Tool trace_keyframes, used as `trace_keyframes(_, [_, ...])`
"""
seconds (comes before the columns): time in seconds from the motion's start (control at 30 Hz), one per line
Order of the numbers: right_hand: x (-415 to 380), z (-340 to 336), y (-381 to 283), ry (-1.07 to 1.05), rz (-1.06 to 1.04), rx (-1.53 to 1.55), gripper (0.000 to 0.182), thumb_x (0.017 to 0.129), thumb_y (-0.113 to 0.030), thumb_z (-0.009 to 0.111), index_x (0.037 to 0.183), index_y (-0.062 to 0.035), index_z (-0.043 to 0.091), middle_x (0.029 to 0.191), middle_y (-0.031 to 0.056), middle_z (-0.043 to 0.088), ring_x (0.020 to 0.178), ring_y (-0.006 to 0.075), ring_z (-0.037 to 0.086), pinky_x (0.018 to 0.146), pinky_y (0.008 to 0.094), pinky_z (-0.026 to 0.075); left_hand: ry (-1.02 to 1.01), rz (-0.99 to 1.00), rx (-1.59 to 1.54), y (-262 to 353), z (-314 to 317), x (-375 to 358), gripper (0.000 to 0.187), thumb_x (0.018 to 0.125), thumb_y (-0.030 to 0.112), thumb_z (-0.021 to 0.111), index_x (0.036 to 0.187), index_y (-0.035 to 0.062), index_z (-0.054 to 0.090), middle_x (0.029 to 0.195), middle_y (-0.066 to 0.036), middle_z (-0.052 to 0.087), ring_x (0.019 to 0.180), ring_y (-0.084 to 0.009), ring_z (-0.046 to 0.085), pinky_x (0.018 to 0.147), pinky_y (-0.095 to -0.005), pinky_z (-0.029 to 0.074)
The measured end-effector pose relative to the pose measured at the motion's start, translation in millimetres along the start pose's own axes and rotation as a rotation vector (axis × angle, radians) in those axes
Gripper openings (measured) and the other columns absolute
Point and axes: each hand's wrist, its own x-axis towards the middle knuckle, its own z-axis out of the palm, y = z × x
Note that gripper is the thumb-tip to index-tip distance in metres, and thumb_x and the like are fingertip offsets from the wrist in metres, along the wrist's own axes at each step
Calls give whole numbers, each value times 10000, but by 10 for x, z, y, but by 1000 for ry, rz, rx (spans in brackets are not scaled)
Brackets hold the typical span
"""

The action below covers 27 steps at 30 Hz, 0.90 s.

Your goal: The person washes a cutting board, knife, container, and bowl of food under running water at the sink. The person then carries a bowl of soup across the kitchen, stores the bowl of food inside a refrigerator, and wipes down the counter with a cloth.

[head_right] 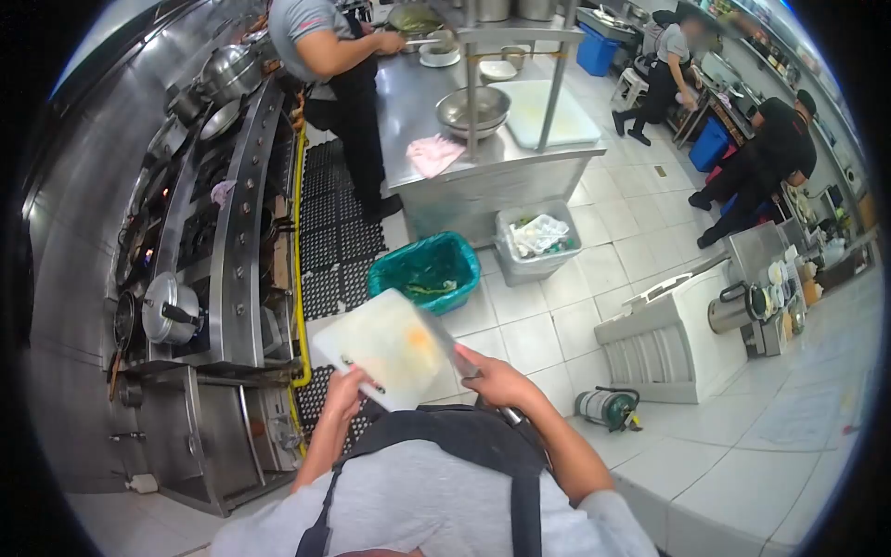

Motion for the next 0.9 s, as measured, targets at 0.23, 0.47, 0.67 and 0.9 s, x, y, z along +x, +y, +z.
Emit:
trace_keyframes(0.23, [-778, -1323, 671, 269, 2, 504, 718, 969, -100, 618, 1610, -207, 311, 702, 11, 523, 459, 90, 481, 421, 268, 404, -424, -102, 6, 384, 2261, 668, 82, 845, 42, 602, 894, -5, 647, 845, -117, 668, 743, -224, 679, 682, -377, 579])
trace_keyframes(0.47, [-734, -2686, 908, 465, -56, 744, 282, 1001, -239, 594, 848, -5, 622, 531, 54, 521, 411, 130, 471, 404, 272, 377, -748, -147, -84, 707, 4086, 1420, 221, 804, -6, 580, 993, -43, 689, 930, -125, 702, 845, -220, 684, 817, -374, 559])
trace_keyframes(0.67, [-412, -4293, 878, 439, -48, 885, 404, 1014, -339, 598, 771, -17, 614, 507, 52, 502, 393, 137, 444, 400, 287, 367, -924, -200, -183, 881, 5582, 2486, 382, 760, -32, 551, 1118, -38, 683, 1034, -114, 707, 940, -208, 676, 869, -353, 541])
trace_keyframes(0.9, [-320, -5600, 1107, 538, -32, 789, 408, 998, -342, 631, 751, -21, 581, 528, 45, 498, 437, 124, 466, 465, 261, 363, -830, -267, -366, 1259, 7081, 3326, 213, 832, -29, 562, 1017, 49, 633, 934, -33, 613, 908, -188, 643, 888, -372, 525])
